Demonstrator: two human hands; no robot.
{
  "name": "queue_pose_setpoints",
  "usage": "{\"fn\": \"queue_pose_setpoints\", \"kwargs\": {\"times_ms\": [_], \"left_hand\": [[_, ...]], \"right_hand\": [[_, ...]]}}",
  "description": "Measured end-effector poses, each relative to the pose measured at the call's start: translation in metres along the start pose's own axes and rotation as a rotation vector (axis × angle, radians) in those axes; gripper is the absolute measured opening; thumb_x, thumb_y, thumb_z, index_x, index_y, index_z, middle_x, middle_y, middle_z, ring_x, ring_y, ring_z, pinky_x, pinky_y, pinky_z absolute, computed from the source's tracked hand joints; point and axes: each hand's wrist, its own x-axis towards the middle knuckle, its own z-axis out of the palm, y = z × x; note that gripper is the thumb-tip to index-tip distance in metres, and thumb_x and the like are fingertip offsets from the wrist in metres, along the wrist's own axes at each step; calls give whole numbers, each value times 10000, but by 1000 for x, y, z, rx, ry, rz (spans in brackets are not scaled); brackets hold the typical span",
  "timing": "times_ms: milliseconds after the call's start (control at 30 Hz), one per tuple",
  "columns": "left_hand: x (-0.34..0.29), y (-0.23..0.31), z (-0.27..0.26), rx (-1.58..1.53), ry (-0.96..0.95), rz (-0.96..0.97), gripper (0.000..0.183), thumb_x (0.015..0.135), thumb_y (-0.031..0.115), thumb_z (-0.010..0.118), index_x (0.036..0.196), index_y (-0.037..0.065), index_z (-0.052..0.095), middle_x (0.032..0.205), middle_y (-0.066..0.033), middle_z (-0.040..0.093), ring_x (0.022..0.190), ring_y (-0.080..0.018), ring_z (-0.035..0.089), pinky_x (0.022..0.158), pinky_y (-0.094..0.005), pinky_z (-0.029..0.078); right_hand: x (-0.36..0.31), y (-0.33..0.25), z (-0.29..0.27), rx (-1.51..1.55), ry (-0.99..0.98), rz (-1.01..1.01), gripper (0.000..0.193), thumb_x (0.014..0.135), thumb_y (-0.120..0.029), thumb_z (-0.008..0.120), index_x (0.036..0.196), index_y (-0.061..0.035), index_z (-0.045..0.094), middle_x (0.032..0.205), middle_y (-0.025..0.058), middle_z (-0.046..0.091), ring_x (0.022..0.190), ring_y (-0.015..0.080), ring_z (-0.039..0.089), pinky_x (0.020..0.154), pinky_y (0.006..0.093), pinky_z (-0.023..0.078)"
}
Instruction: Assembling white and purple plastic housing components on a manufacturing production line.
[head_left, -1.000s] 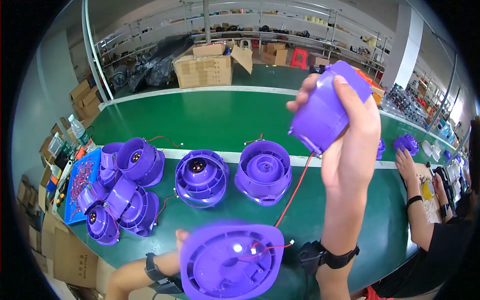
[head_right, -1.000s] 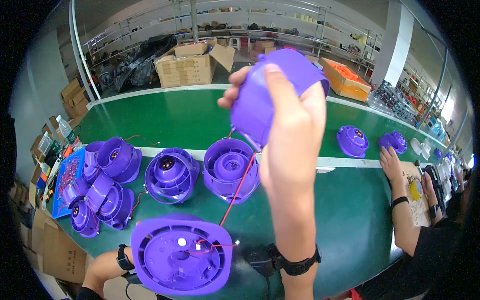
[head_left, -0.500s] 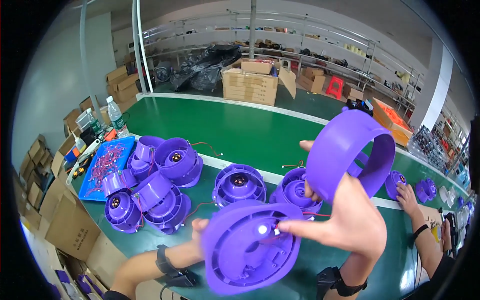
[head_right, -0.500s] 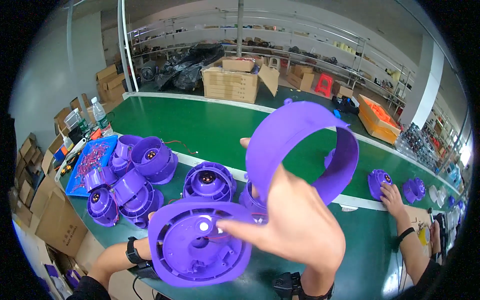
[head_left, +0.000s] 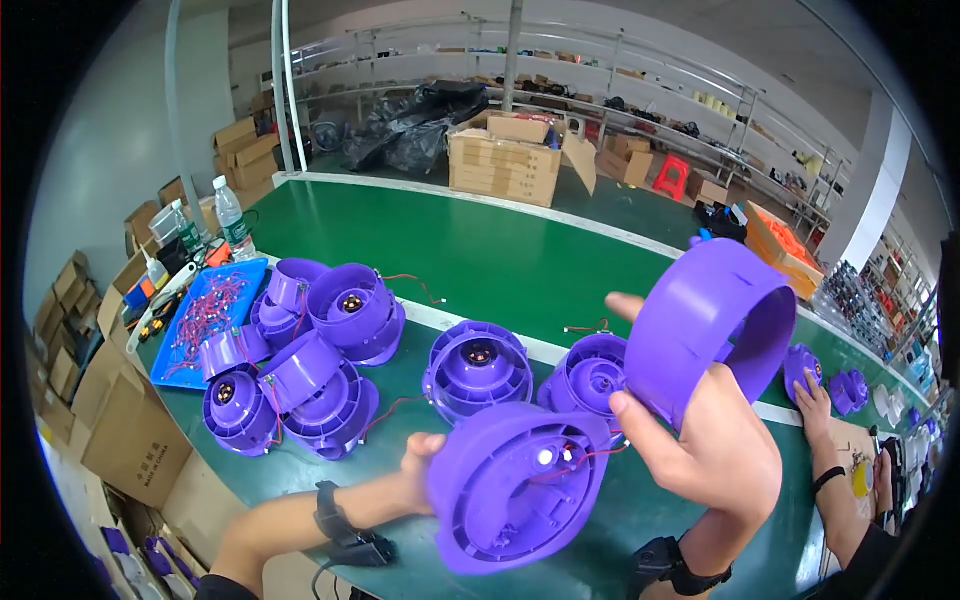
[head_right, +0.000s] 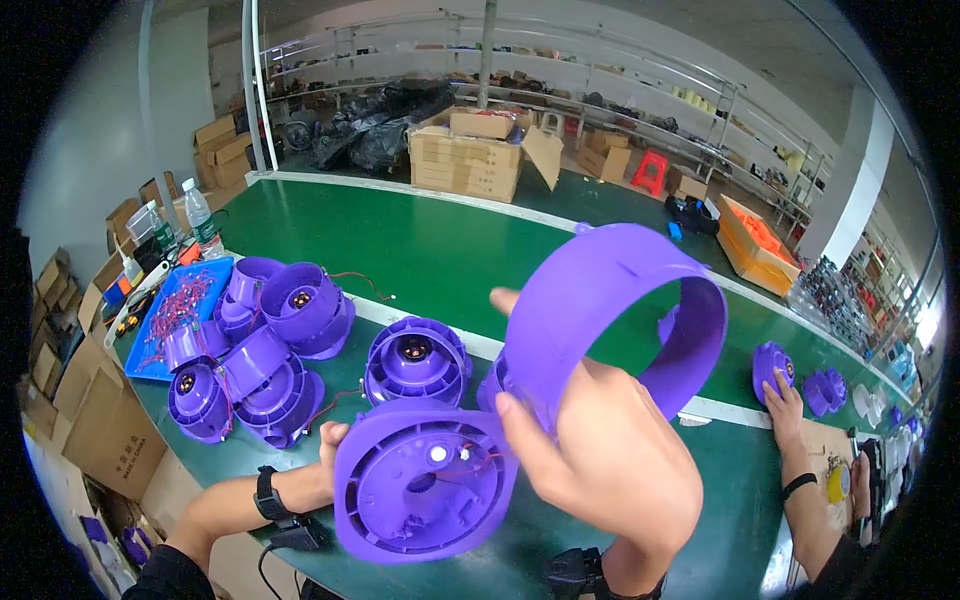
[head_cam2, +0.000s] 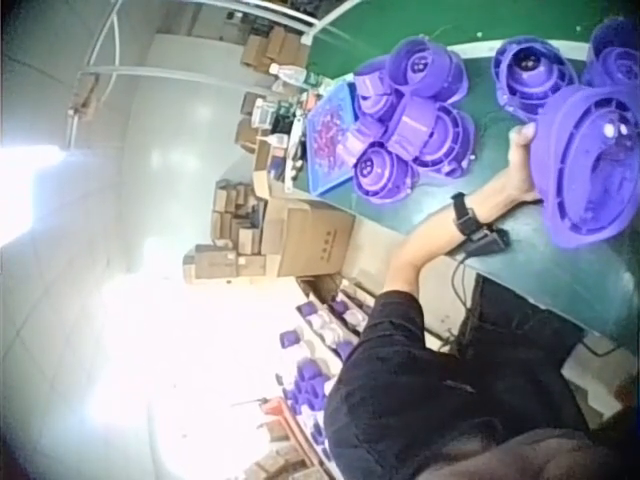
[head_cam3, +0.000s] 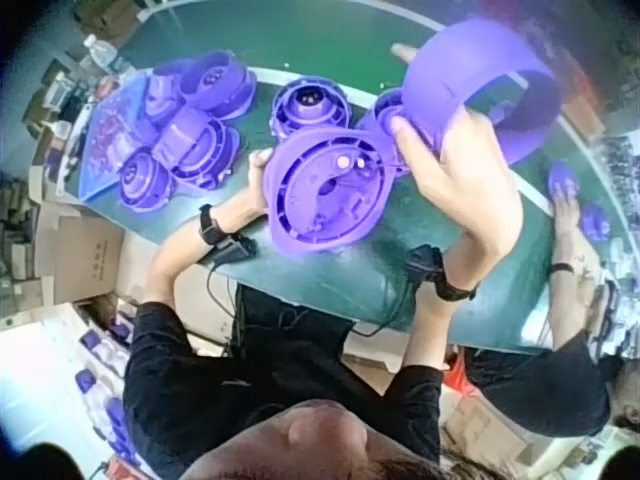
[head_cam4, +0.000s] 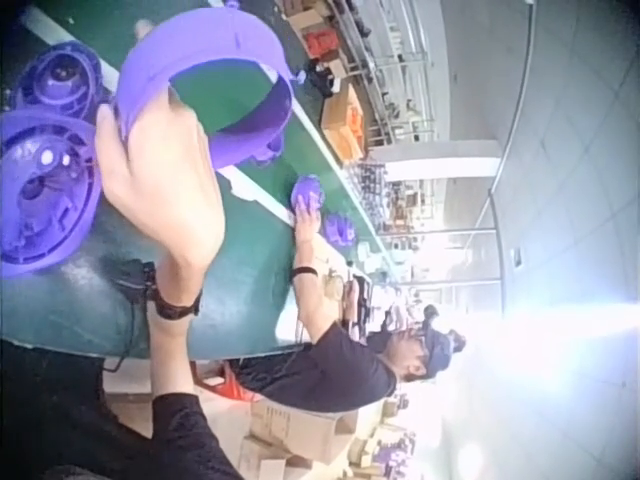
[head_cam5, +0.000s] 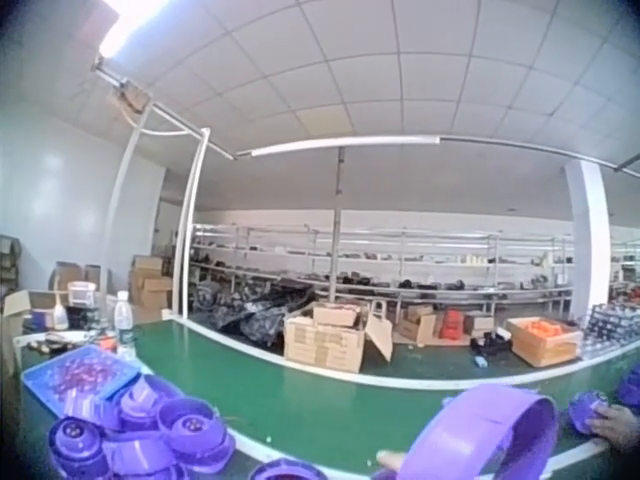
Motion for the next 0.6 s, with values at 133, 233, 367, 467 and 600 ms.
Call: {"fn": "queue_pose_setpoints", "kwargs": {"times_ms": [133,233,367,467,600], "left_hand": [[-12,-1,-10,-104,-183,-11,1066,744,579,659,1571,33,265,1551,-246,378,1399,-395,430,1174,-540,326],[-16,3,1,-31,-98,-145,1117,706,558,699,1581,36,240,1572,-246,343,1414,-405,406,1180,-550,308],[-13,-3,4,64,-64,-241,1125,698,556,694,1584,37,233,1582,-249,325,1413,-413,406,1184,-547,300],[-12,1,8,27,-26,-163,1126,699,564,687,1584,37,231,1582,-249,324,1415,-408,405,1187,-539,298],[-7,11,5,7,-53,-101,1127,700,576,672,1585,36,228,1585,-249,319,1419,-400,401,1189,-526,298]], "right_hand": [[2,21,-2,-39,159,-203,295,894,-15,621,1186,26,594,979,102,641,772,193,604,719,329,489],[-2,25,-5,214,510,-87,327,980,-109,545,1267,46,529,810,47,589,719,112,563,651,263,472],[2,13,-8,388,742,-113,411,1005,-203,510,1302,77,465,800,66,591,692,123,579,649,264,485],[-4,24,-7,173,597,-169,367,973,-120,563,1276,73,487,807,55,590,698,106,580,630,258,487],[6,17,4,284,692,-156,377,922,-48,626,1265,48,502,820,42,588,687,95,577,584,249,477]]}}
